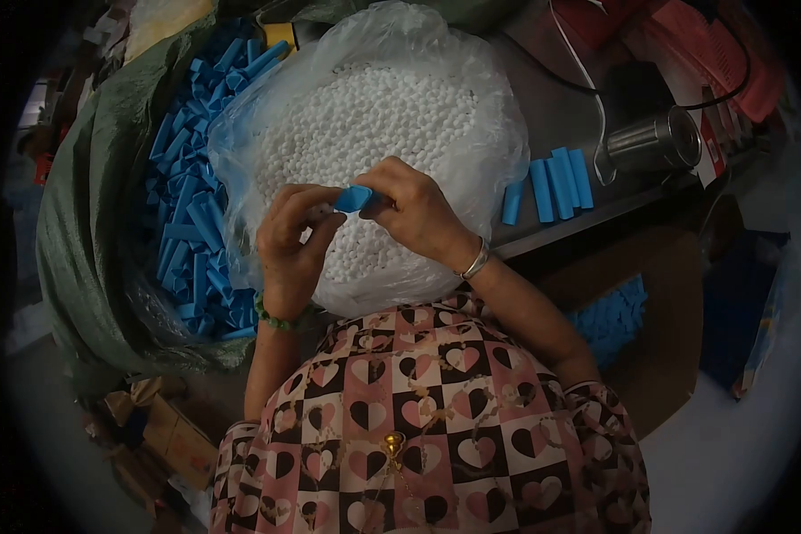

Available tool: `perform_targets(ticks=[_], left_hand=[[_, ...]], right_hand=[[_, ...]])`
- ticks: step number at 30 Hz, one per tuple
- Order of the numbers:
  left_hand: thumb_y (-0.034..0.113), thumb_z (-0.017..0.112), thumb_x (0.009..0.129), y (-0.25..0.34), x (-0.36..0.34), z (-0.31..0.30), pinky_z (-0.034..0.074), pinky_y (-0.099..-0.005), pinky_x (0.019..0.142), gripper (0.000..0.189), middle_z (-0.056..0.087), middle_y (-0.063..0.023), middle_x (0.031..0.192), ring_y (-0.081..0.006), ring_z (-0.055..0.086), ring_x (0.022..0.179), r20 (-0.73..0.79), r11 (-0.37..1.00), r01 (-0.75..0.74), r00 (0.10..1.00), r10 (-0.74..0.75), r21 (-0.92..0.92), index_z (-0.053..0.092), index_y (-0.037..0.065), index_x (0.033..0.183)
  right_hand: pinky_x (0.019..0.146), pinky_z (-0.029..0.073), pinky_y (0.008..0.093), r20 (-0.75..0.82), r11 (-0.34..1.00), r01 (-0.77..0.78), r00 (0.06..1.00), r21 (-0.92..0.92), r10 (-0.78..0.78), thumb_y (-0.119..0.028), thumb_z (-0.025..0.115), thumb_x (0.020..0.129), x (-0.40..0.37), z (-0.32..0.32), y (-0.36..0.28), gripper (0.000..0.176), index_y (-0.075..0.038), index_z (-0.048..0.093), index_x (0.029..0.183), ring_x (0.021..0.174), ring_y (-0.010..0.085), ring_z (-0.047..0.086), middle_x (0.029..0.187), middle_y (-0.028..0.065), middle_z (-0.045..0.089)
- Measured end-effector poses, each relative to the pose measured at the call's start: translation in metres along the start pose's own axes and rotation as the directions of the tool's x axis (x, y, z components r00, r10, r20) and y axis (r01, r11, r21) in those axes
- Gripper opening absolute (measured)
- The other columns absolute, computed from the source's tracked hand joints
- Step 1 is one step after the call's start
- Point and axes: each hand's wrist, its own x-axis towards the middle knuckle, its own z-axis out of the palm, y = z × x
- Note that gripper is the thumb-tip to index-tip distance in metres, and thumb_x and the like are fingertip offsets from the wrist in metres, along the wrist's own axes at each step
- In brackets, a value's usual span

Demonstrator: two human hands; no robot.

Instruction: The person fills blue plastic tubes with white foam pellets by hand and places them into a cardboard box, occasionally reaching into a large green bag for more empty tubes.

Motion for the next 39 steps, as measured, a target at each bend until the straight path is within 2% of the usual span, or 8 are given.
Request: perform_targets(ticks=[12, 18, 20, 23, 26, 28, 34, 39], left_hand=[[-0.013, 0.065, 0.069, -0.005, 0.000, -0.004, 0.049, -0.0298, 0.060, 0.040, 0.061, -0.0094, 0.095, -0.0212, 0.062, 0.073, -0.020, 0.968, -0.172, 0.984, 0.178, 0.183, 0.063, 0.004, 0.105], [-0.008, 0.066, 0.071, -0.006, -0.002, -0.006, 0.048, -0.0291, 0.080, 0.044, 0.057, -0.0124, 0.111, -0.0219, 0.058, 0.100, 0.061, 0.988, -0.067, 0.996, 0.058, 0.143, 0.062, 0.005, 0.113], [-0.005, 0.065, 0.076, -0.017, -0.008, 0.002, 0.044, -0.0315, 0.091, 0.043, 0.052, -0.0120, 0.123, -0.0216, 0.050, 0.114, 0.178, 0.864, 0.186, 0.977, -0.114, -0.468, 0.060, 0.004, 0.118], [-0.005, 0.061, 0.080, -0.019, -0.011, 0.005, 0.043, -0.0320, 0.093, 0.042, 0.047, -0.0100, 0.128, -0.0201, 0.047, 0.117, 0.181, 0.712, 0.211, 0.976, -0.119, -0.670, 0.059, 0.003, 0.121], [-0.006, 0.059, 0.081, -0.023, -0.011, 0.003, 0.044, -0.0305, 0.093, 0.040, 0.045, -0.0098, 0.131, -0.0194, 0.046, 0.118, 0.188, 0.696, 0.203, 0.977, -0.100, -0.688, 0.059, 0.002, 0.120], [-0.007, 0.059, 0.080, -0.026, -0.013, 0.005, 0.045, -0.0307, 0.093, 0.042, 0.045, -0.0099, 0.131, -0.0190, 0.046, 0.118, 0.189, 0.679, 0.223, 0.974, -0.125, -0.700, 0.058, 0.002, 0.121], [-0.006, 0.064, 0.078, -0.018, -0.016, 0.004, 0.047, -0.0338, 0.092, 0.053, 0.047, -0.0093, 0.129, -0.0208, 0.049, 0.117, 0.103, 0.730, 0.293, 0.950, -0.294, -0.617, 0.051, 0.003, 0.128], [-0.002, 0.068, 0.076, -0.034, -0.021, -0.005, 0.046, -0.0338, 0.092, 0.052, 0.050, -0.0085, 0.128, -0.0216, 0.052, 0.115, 0.003, 0.767, 0.305, 0.930, -0.368, -0.565, 0.053, 0.003, 0.126]], right_hand=[[0.069, 0.049, 0.0288, 0.041, 0.996, -0.043, 0.998, 0.084, 0.039, 0.001, 0.068, 0.075, -0.003, -0.001, 0.003, 0.027, -0.002, 0.062, 0.101, 0.082, 0.0185, 0.060, 0.093, 0.0078, 0.058], [0.070, 0.049, 0.0242, 0.067, 0.987, -0.051, 0.997, 0.154, 0.041, 0.003, 0.067, 0.077, -0.003, -0.005, -0.018, 0.030, 0.000, 0.060, 0.105, 0.086, 0.0132, 0.059, 0.097, 0.0059, 0.057], [0.070, 0.049, 0.0235, 0.057, 0.993, -0.002, 0.998, 0.117, -0.005, 0.003, 0.067, 0.077, -0.002, -0.003, -0.022, 0.030, 0.000, 0.060, 0.106, 0.086, 0.0130, 0.059, 0.097, 0.0060, 0.057], [0.070, 0.048, 0.0237, 0.054, 0.992, 0.058, 0.996, 0.115, -0.065, 0.003, 0.066, 0.076, 0.000, -0.004, -0.025, 0.030, 0.000, 0.059, 0.105, 0.085, 0.0134, 0.058, 0.097, 0.0064, 0.057], [0.070, 0.048, 0.0259, 0.174, 0.908, -0.146, 0.981, 0.393, 0.082, 0.003, 0.066, 0.076, 0.004, -0.009, -0.028, 0.030, 0.000, 0.059, 0.105, 0.086, 0.0142, 0.059, 0.098, 0.0070, 0.057], [0.068, 0.050, 0.0288, 0.082, 0.984, 0.067, 0.993, 0.164, -0.081, -0.001, 0.068, 0.076, 0.003, -0.004, -0.027, 0.028, -0.001, 0.061, 0.103, 0.082, 0.0208, 0.061, 0.093, 0.0083, 0.057], [0.067, 0.051, 0.0307, 0.018, 0.918, 0.212, 0.976, -0.334, -0.219, 0.004, 0.065, 0.071, 0.005, -0.008, -0.040, 0.036, -0.003, 0.062, 0.106, 0.081, 0.0245, 0.063, 0.095, 0.0105, 0.059], [0.063, 0.052, 0.0329, 0.032, 0.817, 0.266, 0.956, -0.511, -0.291, 0.004, 0.066, 0.070, 0.014, -0.020, -0.032, 0.036, -0.004, 0.063, 0.105, 0.076, 0.0257, 0.063, 0.096, 0.0109, 0.059]])
